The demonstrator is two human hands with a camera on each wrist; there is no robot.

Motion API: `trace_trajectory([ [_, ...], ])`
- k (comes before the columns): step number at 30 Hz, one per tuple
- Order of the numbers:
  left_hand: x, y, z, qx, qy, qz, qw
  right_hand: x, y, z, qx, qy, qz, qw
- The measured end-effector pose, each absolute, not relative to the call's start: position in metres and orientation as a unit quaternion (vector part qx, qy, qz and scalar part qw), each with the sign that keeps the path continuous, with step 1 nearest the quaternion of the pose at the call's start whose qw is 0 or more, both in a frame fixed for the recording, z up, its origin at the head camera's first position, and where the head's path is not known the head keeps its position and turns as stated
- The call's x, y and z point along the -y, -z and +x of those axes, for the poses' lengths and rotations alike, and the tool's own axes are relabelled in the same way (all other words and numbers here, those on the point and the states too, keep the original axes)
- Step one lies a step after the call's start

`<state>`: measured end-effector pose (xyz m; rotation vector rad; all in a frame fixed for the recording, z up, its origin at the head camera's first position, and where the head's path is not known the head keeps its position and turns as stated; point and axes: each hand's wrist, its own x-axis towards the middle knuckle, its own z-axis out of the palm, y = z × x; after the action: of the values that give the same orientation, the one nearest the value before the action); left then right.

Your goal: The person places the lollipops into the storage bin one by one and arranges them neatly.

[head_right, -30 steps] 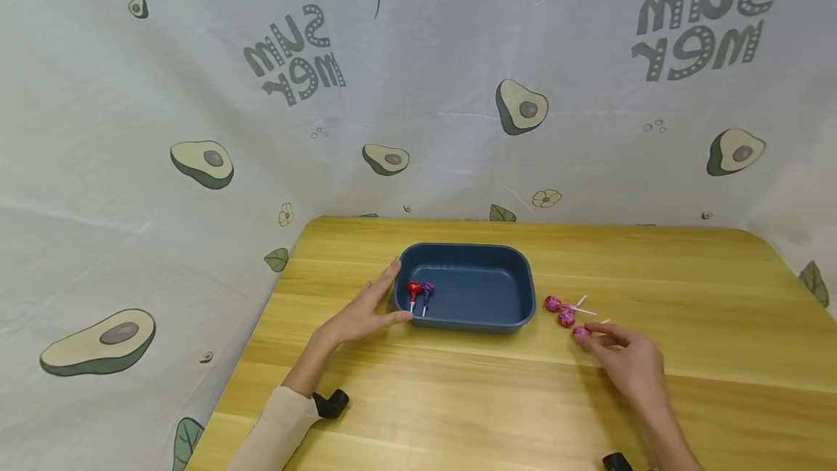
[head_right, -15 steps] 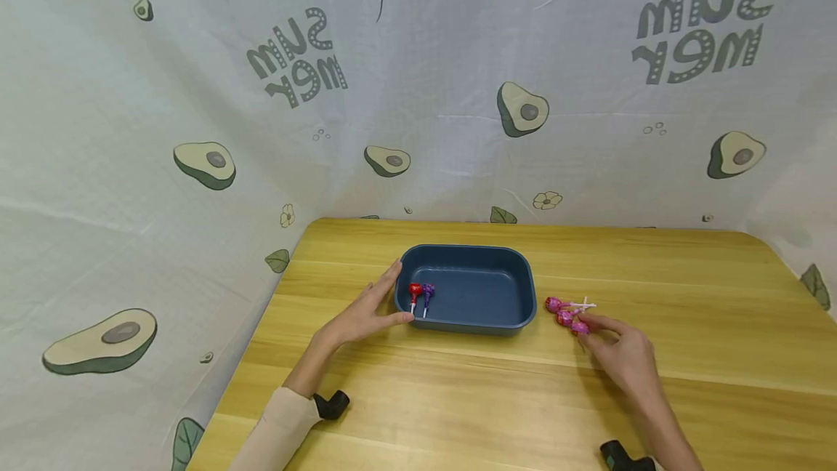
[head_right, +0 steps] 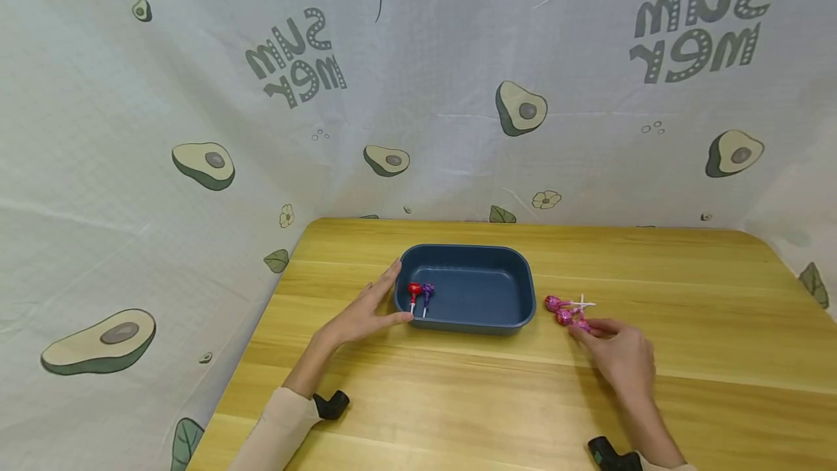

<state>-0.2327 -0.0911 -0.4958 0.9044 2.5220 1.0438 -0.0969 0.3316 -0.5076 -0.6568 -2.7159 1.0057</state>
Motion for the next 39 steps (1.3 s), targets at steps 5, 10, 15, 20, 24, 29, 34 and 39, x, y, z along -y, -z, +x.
trace_trajectory([
  [5, 0.093, 0.496, -0.232, -0.869, -0.362, 0.308, 0.138, -0.335, 0.508, -0.096, 0.878, -0.415, -0.229, 0.072],
  [10, 0.094, 0.496, -0.232, -0.871, -0.362, 0.302, 0.137, -0.339, 0.504, -0.101, 0.868, -0.434, -0.208, 0.121],
  [15, 0.095, 0.497, -0.233, -0.873, -0.362, 0.298, 0.137, -0.336, 0.495, -0.109, 0.863, -0.448, -0.169, 0.163],
  [20, 0.096, 0.498, -0.233, -0.872, -0.365, 0.297, 0.138, -0.327, 0.484, -0.118, 0.846, -0.493, -0.117, 0.164],
  [24, 0.097, 0.498, -0.232, -0.871, -0.366, 0.298, 0.14, -0.323, 0.479, -0.127, 0.806, -0.571, -0.08, 0.131],
  [29, 0.095, 0.496, -0.231, -0.869, -0.367, 0.299, 0.143, -0.317, 0.474, -0.138, 0.747, -0.659, -0.044, 0.079],
  [34, 0.094, 0.493, -0.231, -0.868, -0.366, 0.304, 0.142, -0.309, 0.467, -0.147, 0.763, -0.643, -0.041, 0.058],
  [39, 0.094, 0.492, -0.231, -0.866, -0.366, 0.31, 0.139, -0.296, 0.46, -0.156, 0.774, -0.631, -0.037, 0.046],
])
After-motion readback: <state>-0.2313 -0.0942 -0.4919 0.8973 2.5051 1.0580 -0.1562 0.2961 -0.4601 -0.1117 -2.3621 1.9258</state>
